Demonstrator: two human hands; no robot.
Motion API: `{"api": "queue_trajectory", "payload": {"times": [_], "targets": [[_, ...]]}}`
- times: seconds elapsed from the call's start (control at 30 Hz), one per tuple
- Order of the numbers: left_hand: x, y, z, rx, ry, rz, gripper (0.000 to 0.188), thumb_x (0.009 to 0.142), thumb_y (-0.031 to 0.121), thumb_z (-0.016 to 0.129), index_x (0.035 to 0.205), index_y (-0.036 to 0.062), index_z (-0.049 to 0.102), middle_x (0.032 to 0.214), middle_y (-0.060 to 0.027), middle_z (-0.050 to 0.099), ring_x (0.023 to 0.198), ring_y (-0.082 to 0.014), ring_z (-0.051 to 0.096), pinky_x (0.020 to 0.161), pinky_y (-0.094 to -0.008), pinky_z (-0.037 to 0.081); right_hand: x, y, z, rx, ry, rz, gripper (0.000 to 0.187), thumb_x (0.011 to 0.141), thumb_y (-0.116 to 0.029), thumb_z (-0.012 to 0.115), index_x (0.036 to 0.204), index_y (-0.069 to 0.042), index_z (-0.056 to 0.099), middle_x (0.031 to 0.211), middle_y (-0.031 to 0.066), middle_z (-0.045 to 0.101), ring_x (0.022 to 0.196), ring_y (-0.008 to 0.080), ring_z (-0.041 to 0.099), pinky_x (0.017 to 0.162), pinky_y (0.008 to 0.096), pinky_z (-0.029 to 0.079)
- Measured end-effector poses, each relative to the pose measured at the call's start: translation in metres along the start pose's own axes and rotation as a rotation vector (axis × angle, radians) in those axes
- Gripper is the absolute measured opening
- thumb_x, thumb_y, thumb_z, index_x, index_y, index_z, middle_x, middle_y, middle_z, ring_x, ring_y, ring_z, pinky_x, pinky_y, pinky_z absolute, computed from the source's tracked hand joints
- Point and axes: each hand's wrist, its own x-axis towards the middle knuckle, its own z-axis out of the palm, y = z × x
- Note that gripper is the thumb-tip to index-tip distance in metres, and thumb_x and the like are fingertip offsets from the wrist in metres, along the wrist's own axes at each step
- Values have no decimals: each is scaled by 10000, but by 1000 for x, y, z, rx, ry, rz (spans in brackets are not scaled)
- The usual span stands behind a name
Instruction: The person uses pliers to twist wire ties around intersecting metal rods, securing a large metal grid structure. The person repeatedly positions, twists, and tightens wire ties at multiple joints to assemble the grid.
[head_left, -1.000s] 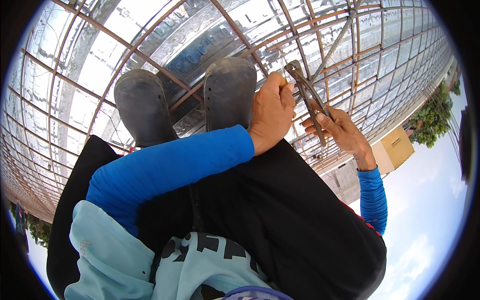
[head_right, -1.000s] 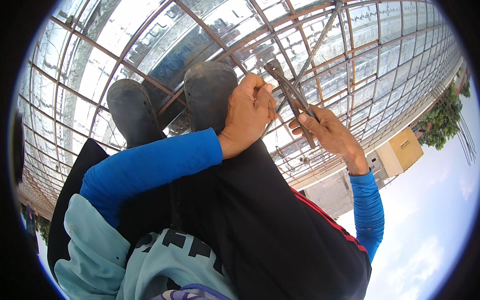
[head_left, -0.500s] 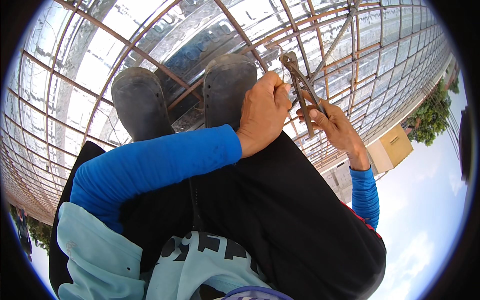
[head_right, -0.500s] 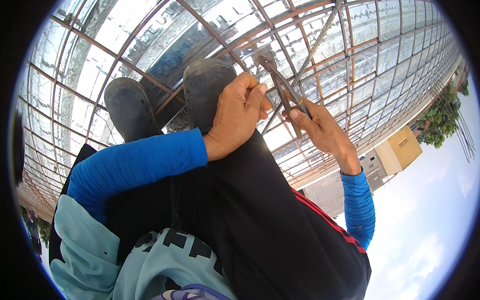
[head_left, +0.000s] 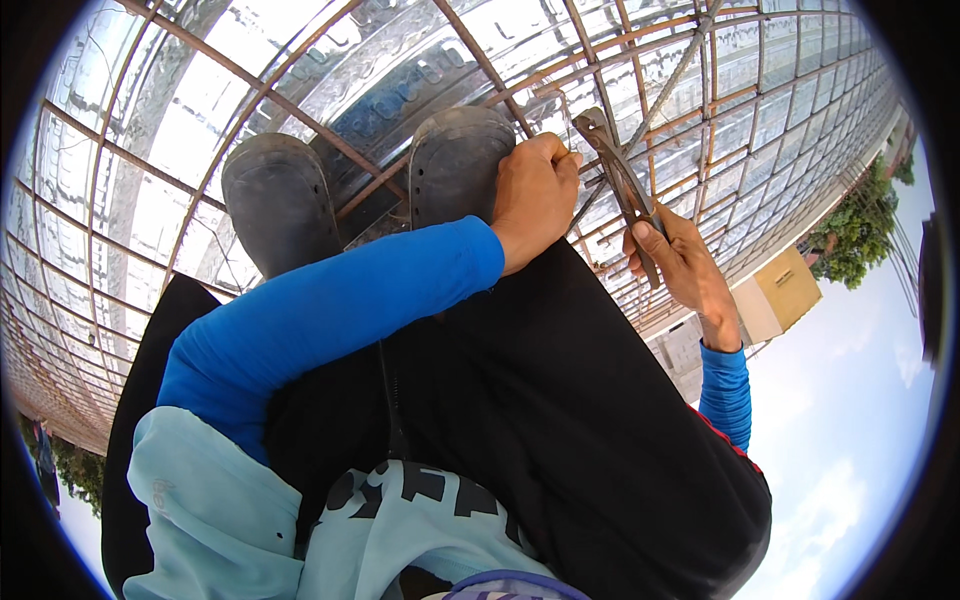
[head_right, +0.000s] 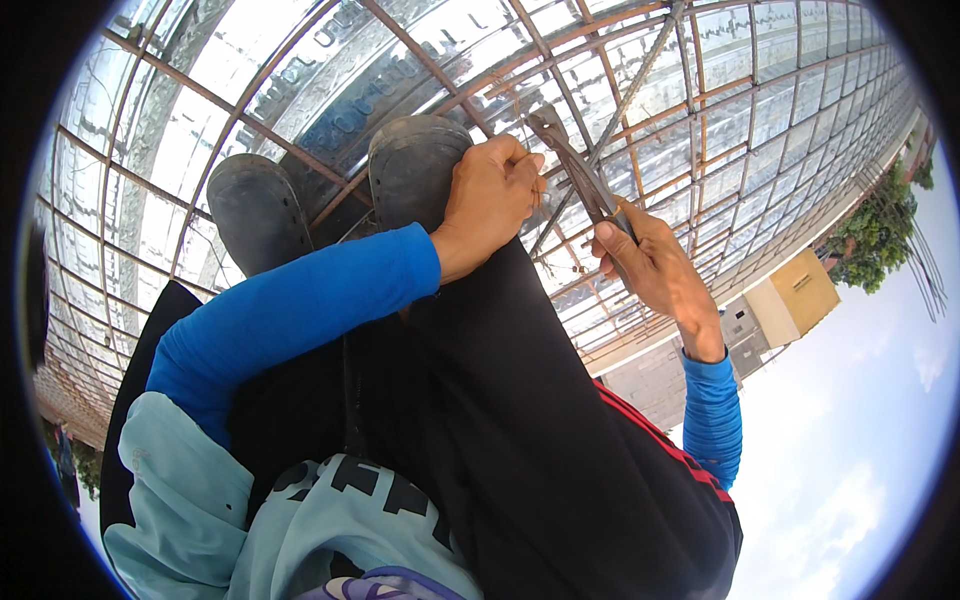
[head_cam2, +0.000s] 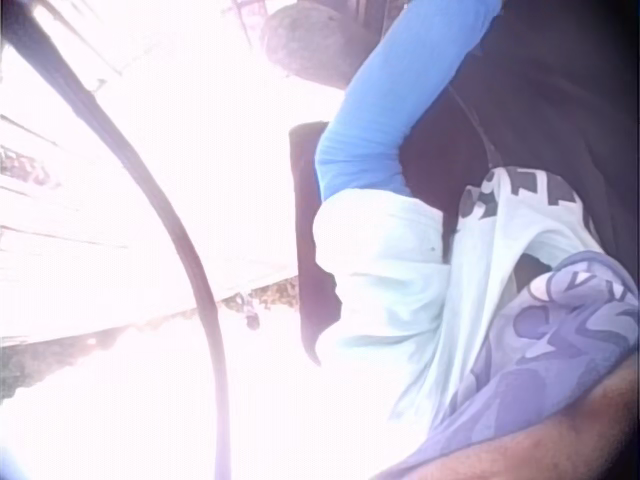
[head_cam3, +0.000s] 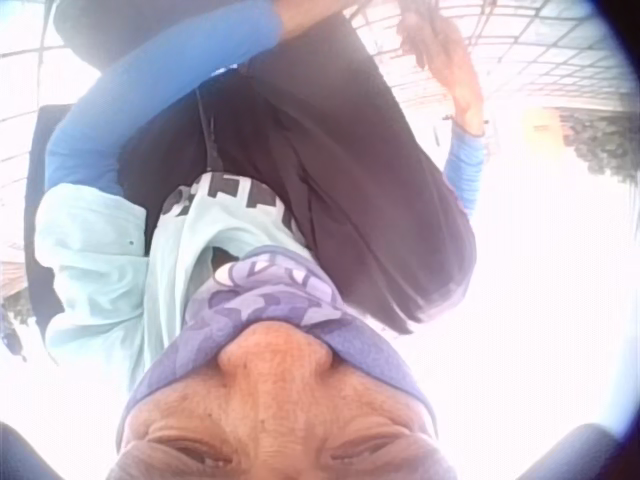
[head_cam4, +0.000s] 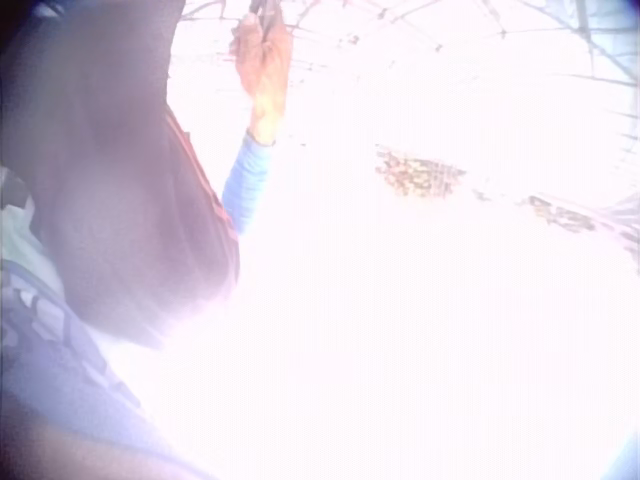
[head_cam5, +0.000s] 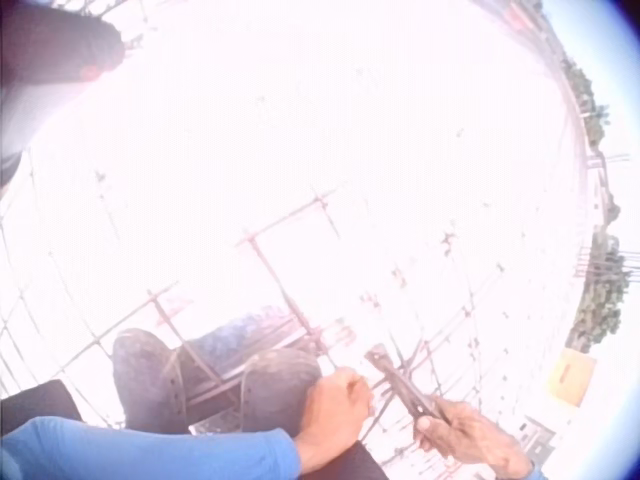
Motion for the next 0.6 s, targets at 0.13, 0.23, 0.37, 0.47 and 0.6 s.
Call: {"api": "queue_trajectory", "payload": {"times": [0.13,0.23,0.37,0.47,0.6], "targets": [[5,-6,13,21,52,-20,253,1058,175,617,921,-36,645,799,-111,728,684,-141,673,631,-328,545,-6,-25,-3,222,-149,99,553,1126,-468,490,1350,14,641,707,39,645,575,123,646,522,271,509],[3,-14,24,39,97,43,252,1066,176,603,933,-35,641,801,-114,727,686,-146,680,629,-337,552,-4,-27,2,306,-162,123,581,1131,-470,466,1374,40,606,660,36,617,488,106,580,456,237,439],[2,-23,28,-20,113,65,240,1069,168,595,944,-34,631,814,-128,735,693,-153,694,633,-354,559,1,-25,6,305,-157,101,581,1137,-455,457,1379,56,593,638,33,591,453,93,537,433,225,418],[1,-17,25,1,79,76,243,1067,168,595,939,-37,620,822,-143,747,685,-165,703,635,-364,563,10,-15,12,313,-101,30,579,1142,-450,450,1377,61,592,643,34,586,446,89,525,433,226,427],[0,-11,21,29,65,71,254,1065,176,596,929,-37,616,811,-153,751,664,-190,706,635,-371,562,18,-28,8,321,-101,3,578,1143,-452,448,1383,54,592,652,36,586,449,89,521,429,232,436]]}}
